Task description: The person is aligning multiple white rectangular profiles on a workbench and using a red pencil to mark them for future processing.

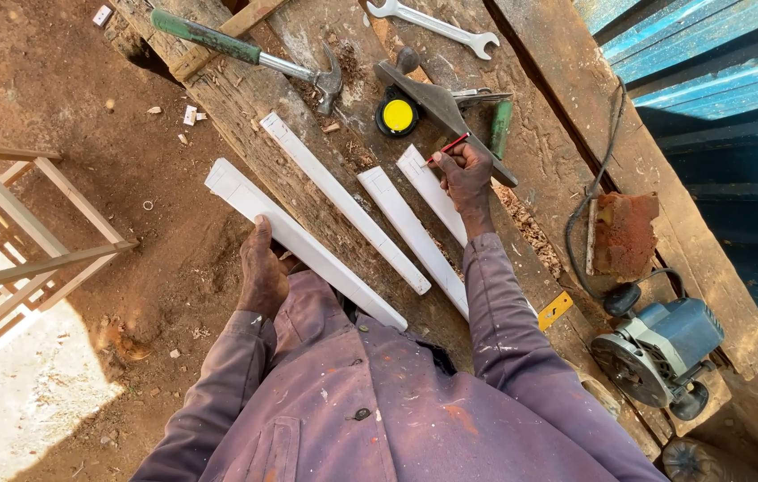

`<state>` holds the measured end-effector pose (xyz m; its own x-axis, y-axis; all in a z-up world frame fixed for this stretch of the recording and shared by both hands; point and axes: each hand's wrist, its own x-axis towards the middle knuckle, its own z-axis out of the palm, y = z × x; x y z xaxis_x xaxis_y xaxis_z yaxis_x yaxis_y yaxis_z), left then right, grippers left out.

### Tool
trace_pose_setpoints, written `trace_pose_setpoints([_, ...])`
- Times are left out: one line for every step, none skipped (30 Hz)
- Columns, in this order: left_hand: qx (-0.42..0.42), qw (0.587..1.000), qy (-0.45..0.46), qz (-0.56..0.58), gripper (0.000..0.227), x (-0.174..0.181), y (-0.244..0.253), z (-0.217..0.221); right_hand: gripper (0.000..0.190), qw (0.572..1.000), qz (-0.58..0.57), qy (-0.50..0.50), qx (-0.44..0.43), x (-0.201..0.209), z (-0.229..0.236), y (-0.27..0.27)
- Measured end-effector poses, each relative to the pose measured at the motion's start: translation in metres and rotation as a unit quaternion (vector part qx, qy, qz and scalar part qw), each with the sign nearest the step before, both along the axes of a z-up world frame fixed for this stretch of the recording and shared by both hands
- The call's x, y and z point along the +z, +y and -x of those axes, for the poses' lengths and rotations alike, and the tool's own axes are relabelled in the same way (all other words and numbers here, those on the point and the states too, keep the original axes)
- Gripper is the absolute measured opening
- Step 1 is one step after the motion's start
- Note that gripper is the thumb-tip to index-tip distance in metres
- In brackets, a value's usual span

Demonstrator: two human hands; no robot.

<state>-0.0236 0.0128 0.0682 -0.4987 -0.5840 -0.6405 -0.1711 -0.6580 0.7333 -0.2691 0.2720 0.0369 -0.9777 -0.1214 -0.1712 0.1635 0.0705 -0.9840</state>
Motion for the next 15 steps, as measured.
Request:
trace_pose_setpoints([0.001, 1.0, 0.0, 0.0, 0.049, -0.002, 0.0, -0.001, 0.011, 1.0, 0.0, 0.0, 0.001, -0.002, 0.001, -0.002])
trace_pose_setpoints([0.004, 1.0, 0.001, -0.002, 0.049, -0.004, 0.001, -0.002, 0.011, 1.0, 0.006, 0.003, -0.002, -0.004, 0.002, -0.003])
trace_pose_setpoints([0.006, 1.0, 0.002, -0.003, 0.049, -0.006, 0.001, -0.003, 0.01, 1.0, 0.012, 0.006, -0.004, -0.006, 0.003, -0.005])
trace_pose_setpoints([0.007, 1.0, 0.001, -0.003, 0.049, -0.028, -0.004, -0.01, 0.01, 1.0, 0.012, 0.006, -0.004, -0.004, 0.003, -0.008])
trace_pose_setpoints([-0.001, 1.0, 0.001, -0.003, 0.049, -0.051, -0.008, -0.016, 0.01, 1.0, 0.01, 0.01, -0.004, -0.003, 0.004, -0.01])
trace_pose_setpoints([-0.008, 1.0, 0.0, -0.002, 0.05, -0.074, -0.012, -0.022, 0.009, 1.0, 0.008, 0.014, -0.004, -0.001, 0.005, -0.012])
trace_pose_setpoints([-0.008, 1.0, 0.001, -0.002, 0.05, -0.04, -0.006, -0.012, 0.009, 1.0, 0.009, 0.015, -0.004, -0.003, 0.006, -0.012])
trace_pose_setpoints([-0.007, 1.0, 0.002, -0.004, 0.049, -0.006, 0.0, -0.002, 0.009, 1.0, 0.008, 0.02, -0.004, -0.005, 0.007, -0.012])
trace_pose_setpoints([-0.005, 1.0, 0.003, -0.006, 0.049, 0.028, 0.006, 0.007, 0.008, 1.0, 0.009, 0.025, -0.002, -0.008, 0.008, -0.014])
trace_pose_setpoints([-0.004, 1.0, 0.004, -0.005, 0.049, 0.021, 0.004, 0.007, 0.008, 1.0, 0.009, 0.026, -0.001, -0.003, 0.008, -0.014])
trace_pose_setpoints([-0.01, 1.0, 0.004, -0.004, 0.048, 0.014, 0.003, 0.004, 0.009, 1.0, 0.005, 0.02, 0.0, 0.001, 0.006, -0.012])
trace_pose_setpoints([-0.016, 1.0, 0.004, -0.003, 0.048, 0.006, 0.002, 0.002, 0.01, 1.0, 0.0, 0.014, 0.002, 0.005, 0.004, -0.011])
trace_pose_setpoints([-0.016, 1.0, 0.004, -0.005, 0.048, 0.005, 0.001, 0.0, 0.01, 1.0, -0.001, 0.014, 0.002, 0.004, 0.003, -0.007])
trace_pose_setpoints([-0.011, 1.0, 0.005, -0.005, 0.048, 0.004, 0.001, -0.001, 0.011, 1.0, -0.002, 0.014, 0.002, 0.002, 0.002, -0.004])
trace_pose_setpoints([-0.006, 1.0, 0.006, -0.006, 0.048, 0.003, 0.0, -0.002, 0.011, 1.0, -0.003, 0.015, 0.003, 0.001, 0.001, -0.001])
